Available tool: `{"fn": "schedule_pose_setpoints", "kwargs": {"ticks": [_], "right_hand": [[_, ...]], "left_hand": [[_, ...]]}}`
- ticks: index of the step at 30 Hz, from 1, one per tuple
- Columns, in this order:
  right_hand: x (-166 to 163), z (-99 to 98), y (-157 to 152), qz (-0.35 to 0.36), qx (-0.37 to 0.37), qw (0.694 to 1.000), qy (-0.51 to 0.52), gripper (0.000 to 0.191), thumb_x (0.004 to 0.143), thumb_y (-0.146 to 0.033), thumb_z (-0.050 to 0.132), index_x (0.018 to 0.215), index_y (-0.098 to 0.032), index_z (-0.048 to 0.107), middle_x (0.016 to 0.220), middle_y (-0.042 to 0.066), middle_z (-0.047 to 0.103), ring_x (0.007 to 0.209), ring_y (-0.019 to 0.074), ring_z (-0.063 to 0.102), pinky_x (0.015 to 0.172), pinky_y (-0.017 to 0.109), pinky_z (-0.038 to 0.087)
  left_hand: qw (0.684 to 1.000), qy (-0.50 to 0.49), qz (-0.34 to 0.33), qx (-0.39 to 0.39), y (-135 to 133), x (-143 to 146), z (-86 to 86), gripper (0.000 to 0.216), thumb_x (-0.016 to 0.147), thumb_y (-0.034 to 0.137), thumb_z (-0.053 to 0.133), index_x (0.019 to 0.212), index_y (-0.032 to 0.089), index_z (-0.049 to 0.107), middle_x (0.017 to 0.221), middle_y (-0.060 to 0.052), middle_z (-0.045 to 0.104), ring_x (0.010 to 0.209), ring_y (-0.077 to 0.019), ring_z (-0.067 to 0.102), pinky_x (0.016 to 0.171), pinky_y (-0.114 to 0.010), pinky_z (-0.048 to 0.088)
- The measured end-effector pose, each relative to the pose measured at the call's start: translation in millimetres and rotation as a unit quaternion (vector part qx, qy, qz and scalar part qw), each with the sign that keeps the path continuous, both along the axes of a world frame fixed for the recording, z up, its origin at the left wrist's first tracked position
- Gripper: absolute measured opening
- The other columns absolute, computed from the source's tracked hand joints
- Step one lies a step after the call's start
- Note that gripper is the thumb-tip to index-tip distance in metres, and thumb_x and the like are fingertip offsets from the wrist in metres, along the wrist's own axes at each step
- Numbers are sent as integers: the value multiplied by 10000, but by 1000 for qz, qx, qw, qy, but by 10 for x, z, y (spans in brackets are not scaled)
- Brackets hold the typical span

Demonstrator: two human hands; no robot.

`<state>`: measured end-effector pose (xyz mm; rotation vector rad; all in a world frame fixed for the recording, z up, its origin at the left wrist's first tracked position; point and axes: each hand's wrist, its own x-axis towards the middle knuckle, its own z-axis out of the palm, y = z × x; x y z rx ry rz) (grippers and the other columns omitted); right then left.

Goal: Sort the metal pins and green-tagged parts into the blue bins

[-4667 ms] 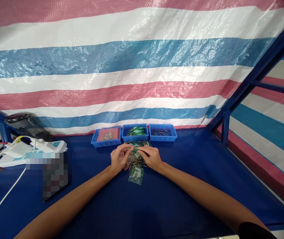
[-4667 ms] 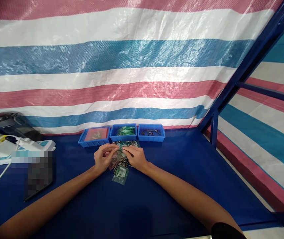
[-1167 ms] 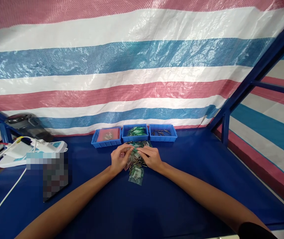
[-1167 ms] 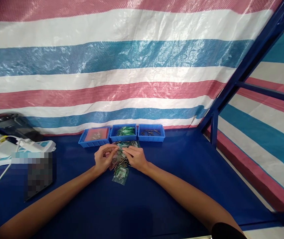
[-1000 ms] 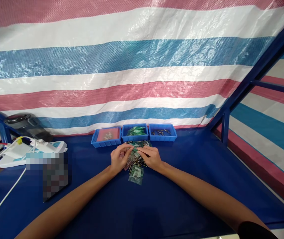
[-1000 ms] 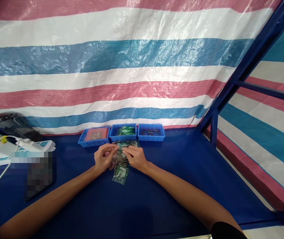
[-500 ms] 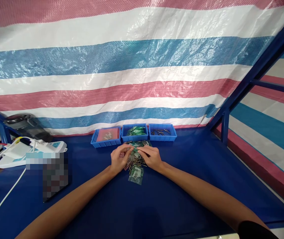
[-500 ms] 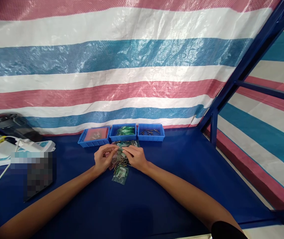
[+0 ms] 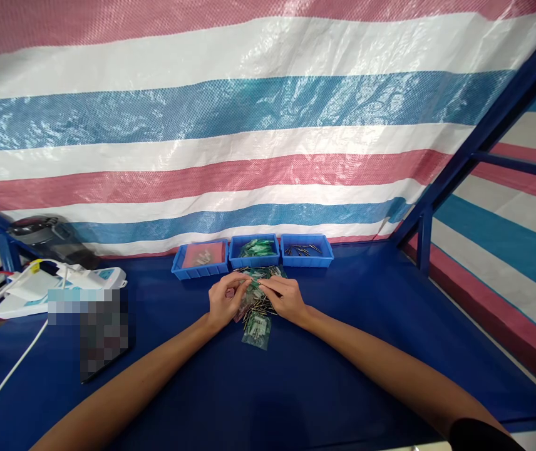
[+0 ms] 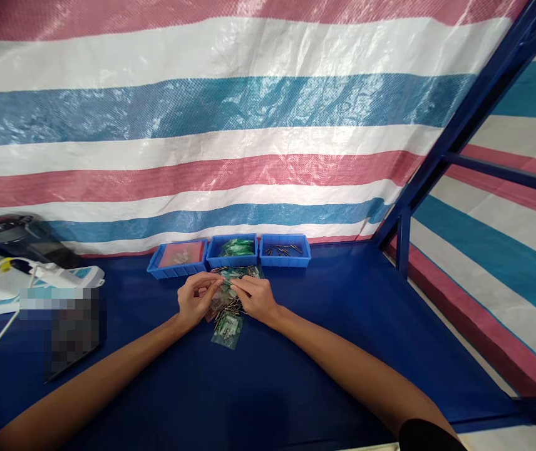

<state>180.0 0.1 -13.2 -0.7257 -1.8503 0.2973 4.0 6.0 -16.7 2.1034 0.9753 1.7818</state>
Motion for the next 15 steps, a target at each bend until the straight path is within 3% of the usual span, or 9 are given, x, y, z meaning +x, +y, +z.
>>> {"fn": "schedule_pose_setpoints", "kwargs": {"ticks": [15], "right_hand": [[2,-12,0,-7,-11,1000,-10,218,895,-226,507,953,-156,706,698,58,664,584,132,587,558,240,473]], "left_hand": [[1000,0,-1,-6,-13,1,22,181,793,171,647,967,163,596,838,-41,697,687,-148,693,605,-228,573]]}}
